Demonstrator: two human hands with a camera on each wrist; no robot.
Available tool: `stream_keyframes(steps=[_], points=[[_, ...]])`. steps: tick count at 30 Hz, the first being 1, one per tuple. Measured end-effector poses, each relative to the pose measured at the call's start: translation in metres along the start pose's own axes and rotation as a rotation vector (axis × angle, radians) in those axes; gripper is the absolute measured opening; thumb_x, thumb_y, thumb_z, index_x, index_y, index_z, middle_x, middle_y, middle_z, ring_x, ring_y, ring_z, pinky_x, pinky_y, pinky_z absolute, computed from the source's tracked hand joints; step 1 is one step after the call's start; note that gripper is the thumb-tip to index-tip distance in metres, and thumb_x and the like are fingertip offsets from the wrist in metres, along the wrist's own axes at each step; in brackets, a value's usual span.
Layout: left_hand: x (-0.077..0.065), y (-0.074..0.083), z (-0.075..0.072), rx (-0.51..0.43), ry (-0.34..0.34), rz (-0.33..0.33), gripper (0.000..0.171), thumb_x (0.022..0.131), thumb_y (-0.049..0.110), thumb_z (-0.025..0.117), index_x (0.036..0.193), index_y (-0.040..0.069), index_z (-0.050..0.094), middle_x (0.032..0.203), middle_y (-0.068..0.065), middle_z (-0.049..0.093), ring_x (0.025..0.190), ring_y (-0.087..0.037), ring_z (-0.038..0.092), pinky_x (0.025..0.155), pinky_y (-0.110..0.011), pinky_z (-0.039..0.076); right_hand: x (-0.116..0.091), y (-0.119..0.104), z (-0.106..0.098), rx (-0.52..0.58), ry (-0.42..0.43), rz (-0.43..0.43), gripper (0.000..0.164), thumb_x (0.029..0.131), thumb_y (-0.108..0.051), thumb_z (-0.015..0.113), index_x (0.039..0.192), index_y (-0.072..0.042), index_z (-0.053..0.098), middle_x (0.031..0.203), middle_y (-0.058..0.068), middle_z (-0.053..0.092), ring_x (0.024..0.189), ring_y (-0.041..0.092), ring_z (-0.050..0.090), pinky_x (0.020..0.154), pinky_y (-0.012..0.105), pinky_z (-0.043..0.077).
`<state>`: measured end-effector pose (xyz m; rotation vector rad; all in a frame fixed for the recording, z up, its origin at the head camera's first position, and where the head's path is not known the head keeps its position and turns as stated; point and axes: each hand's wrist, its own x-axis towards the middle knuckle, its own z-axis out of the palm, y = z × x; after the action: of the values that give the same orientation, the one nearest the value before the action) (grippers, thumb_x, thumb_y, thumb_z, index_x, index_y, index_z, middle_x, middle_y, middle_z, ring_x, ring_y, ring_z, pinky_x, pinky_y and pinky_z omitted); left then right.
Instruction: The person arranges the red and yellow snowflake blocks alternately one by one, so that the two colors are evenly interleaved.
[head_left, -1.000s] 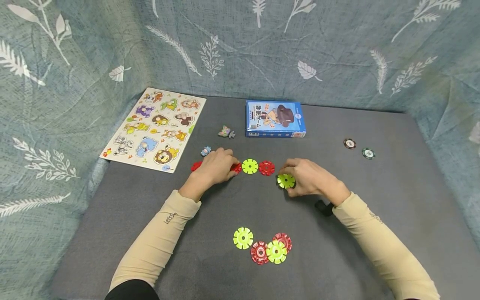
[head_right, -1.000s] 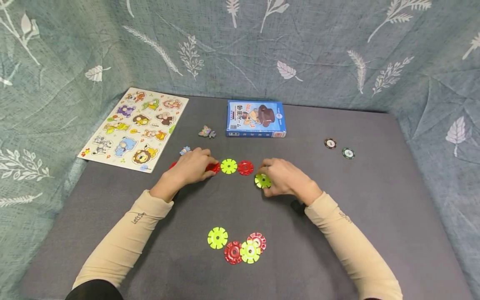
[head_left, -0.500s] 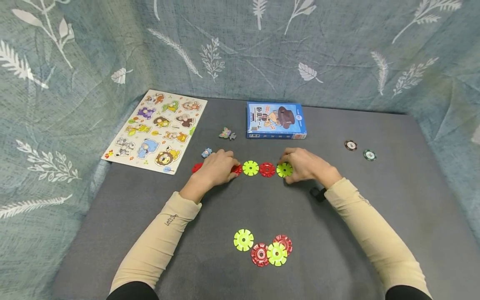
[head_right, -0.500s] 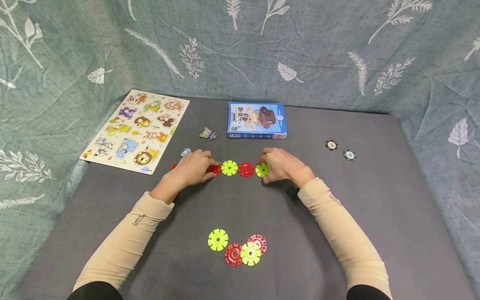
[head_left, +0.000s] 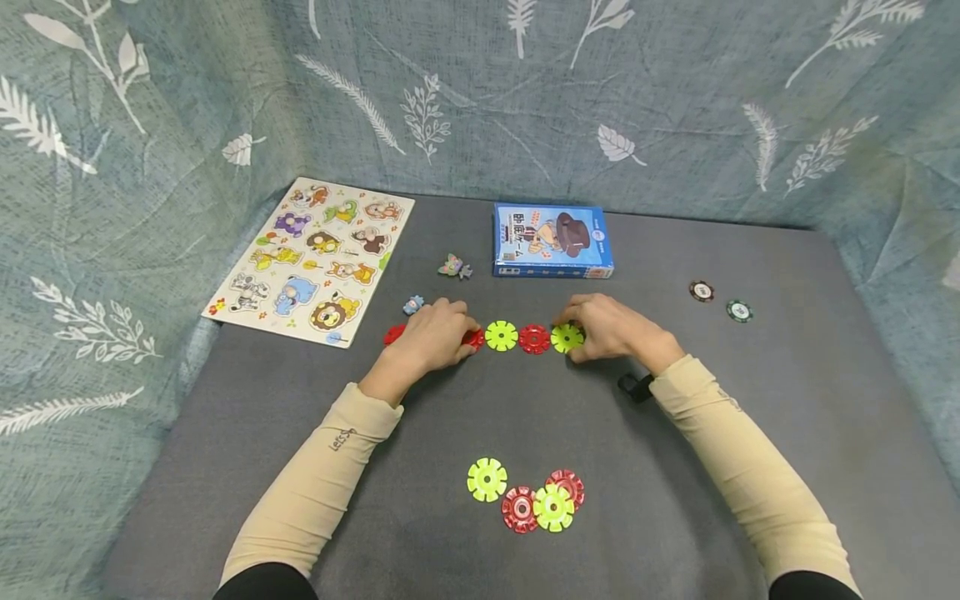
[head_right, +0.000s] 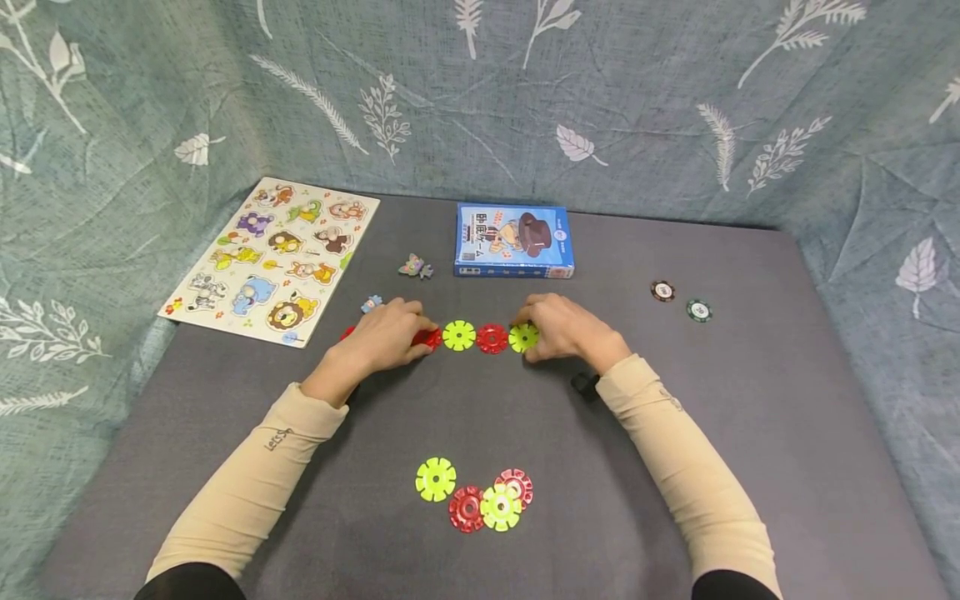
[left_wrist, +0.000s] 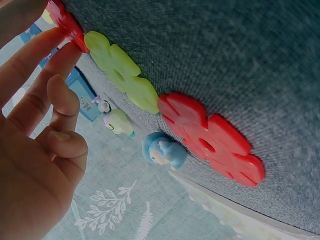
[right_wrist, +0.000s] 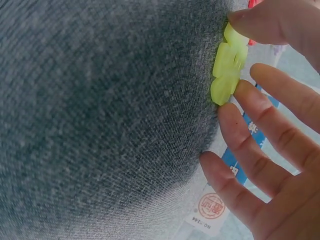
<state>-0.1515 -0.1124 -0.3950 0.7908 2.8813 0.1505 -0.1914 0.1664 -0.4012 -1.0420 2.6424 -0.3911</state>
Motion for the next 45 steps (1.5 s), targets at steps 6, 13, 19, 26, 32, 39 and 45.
stream_keyframes(steps=[6,13,19,26,32,39,45], points=[[0.001,0.001,0.0,-0.008,0.005,0.006,0.028,0.087,0.029,0.072,0.11,0.014,0.074,0.094,-0.006,0.063,0.079,-0.024,0.054,0.067,-0.039,0.046,-0.002,0.001,-0.001,0.007,0.001,-0.003,0.048,0.072,-0.02,0.078,0.118,-0.009,0.068,0.113,0.007,0.066,0.091,0.017,0.059,0.081,0.037,0.051],[0.003,0.003,-0.001,-0.008,0.0,0.004,0.029,0.087,0.029,0.072,0.111,0.014,0.073,0.097,-0.006,0.064,0.081,-0.025,0.055,0.069,-0.04,0.048,-0.005,0.001,-0.001,0.006,0.009,-0.003,0.048,0.073,-0.021,0.079,0.118,-0.009,0.068,0.113,0.007,0.066,0.092,0.018,0.06,0.082,0.038,0.051],[0.007,0.003,-0.001,-0.029,-0.01,-0.008,0.032,0.085,0.029,0.072,0.113,0.014,0.072,0.104,-0.007,0.064,0.089,-0.028,0.057,0.073,-0.042,0.049,-0.007,0.002,0.0,-0.001,0.012,0.005,0.048,0.073,-0.021,0.078,0.119,-0.01,0.068,0.112,0.007,0.066,0.091,0.017,0.06,0.082,0.039,0.051],[0.011,0.003,-0.005,-0.055,-0.074,-0.034,0.037,0.084,0.031,0.073,0.116,0.013,0.069,0.111,-0.009,0.062,0.096,-0.029,0.054,0.078,-0.043,0.047,-0.007,0.002,0.001,-0.01,0.005,0.016,0.048,0.074,-0.023,0.078,0.12,-0.012,0.068,0.112,0.005,0.065,0.09,0.016,0.059,0.081,0.038,0.051],[0.016,0.009,-0.011,-0.063,-0.09,-0.042,0.041,0.083,0.036,0.074,0.118,0.014,0.068,0.112,-0.007,0.062,0.097,-0.027,0.051,0.079,-0.041,0.044,-0.005,0.001,0.003,-0.011,0.005,0.037,0.047,0.075,-0.023,0.077,0.12,-0.014,0.068,0.112,0.004,0.065,0.09,0.016,0.058,0.082,0.037,0.05],[0.031,0.025,-0.007,0.009,-0.067,0.006,0.036,0.083,0.035,0.073,0.115,0.016,0.071,0.11,-0.004,0.067,0.096,-0.026,0.053,0.078,-0.04,0.044,-0.005,-0.001,0.005,-0.013,0.013,0.036,0.047,0.075,-0.023,0.077,0.119,-0.013,0.068,0.108,0.003,0.064,0.088,0.016,0.057,0.08,0.037,0.051],[0.035,0.03,-0.003,0.055,-0.054,0.009,0.033,0.084,0.035,0.073,0.112,0.017,0.073,0.107,-0.003,0.066,0.093,-0.025,0.052,0.076,-0.038,0.042,-0.005,-0.002,0.004,-0.016,0.031,0.032,0.045,0.075,-0.024,0.076,0.119,-0.014,0.068,0.111,0.004,0.063,0.092,0.018,0.059,0.082,0.038,0.051]])
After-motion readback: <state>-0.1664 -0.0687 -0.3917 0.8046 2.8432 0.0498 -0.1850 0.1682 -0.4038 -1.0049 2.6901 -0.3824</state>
